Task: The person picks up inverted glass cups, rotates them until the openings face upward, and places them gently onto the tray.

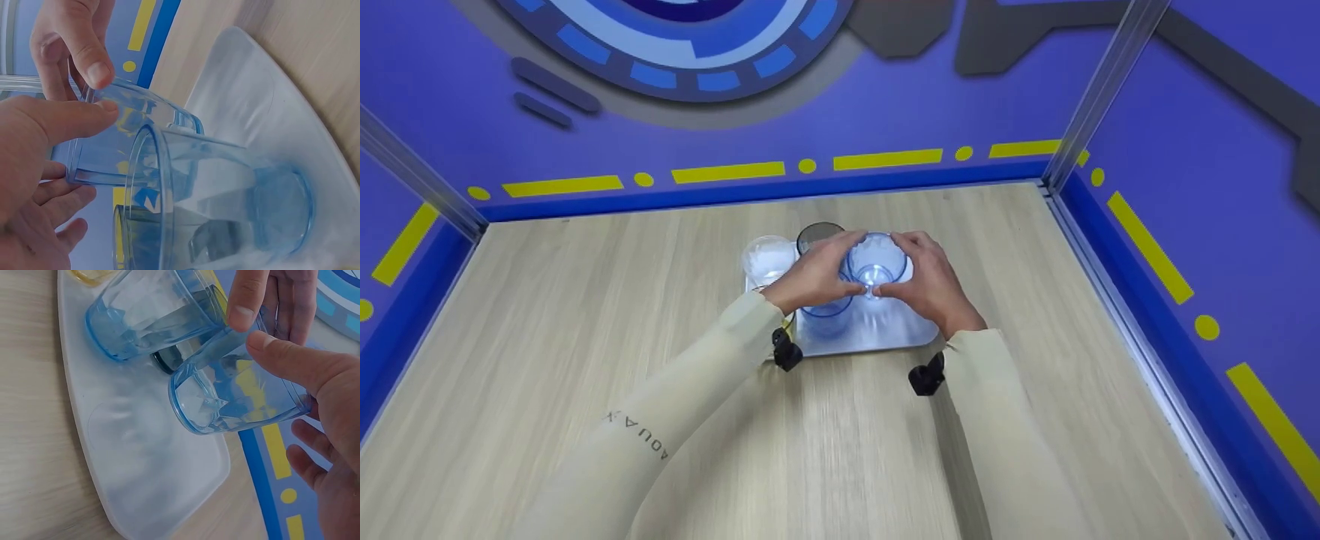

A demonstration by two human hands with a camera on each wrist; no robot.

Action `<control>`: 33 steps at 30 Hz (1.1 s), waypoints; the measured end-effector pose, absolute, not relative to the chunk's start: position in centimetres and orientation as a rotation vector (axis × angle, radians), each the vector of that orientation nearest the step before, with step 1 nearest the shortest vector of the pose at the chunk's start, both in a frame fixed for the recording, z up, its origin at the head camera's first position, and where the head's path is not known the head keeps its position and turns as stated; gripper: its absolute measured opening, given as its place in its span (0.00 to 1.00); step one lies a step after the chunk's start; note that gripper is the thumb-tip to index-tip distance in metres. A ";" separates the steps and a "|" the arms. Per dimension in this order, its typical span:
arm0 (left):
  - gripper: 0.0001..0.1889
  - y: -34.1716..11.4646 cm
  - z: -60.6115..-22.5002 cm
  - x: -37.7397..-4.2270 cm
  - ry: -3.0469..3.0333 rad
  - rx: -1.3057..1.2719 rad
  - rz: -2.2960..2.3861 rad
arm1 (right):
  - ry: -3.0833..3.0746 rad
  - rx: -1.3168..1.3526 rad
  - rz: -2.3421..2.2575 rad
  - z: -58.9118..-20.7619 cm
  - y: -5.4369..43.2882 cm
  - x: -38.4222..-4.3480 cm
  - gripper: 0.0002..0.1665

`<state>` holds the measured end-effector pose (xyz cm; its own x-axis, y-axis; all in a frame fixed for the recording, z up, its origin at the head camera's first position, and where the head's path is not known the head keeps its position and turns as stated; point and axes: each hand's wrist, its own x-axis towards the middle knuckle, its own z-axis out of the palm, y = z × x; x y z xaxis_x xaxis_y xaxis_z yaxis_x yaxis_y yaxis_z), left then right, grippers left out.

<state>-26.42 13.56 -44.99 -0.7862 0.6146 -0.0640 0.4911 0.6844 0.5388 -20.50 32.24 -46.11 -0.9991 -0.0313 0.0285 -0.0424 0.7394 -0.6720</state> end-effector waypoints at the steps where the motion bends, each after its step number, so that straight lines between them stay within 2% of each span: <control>1: 0.44 13.6 -45.1 -26.4 2.663 0.884 0.736 | -2.918 0.059 1.126 -46.2 32.2 -20.5 0.50; 33: 0.43 14.5 -47.5 -26.5 2.808 1.007 0.443 | -2.918 -0.003 1.114 -49.4 32.4 -21.1 0.52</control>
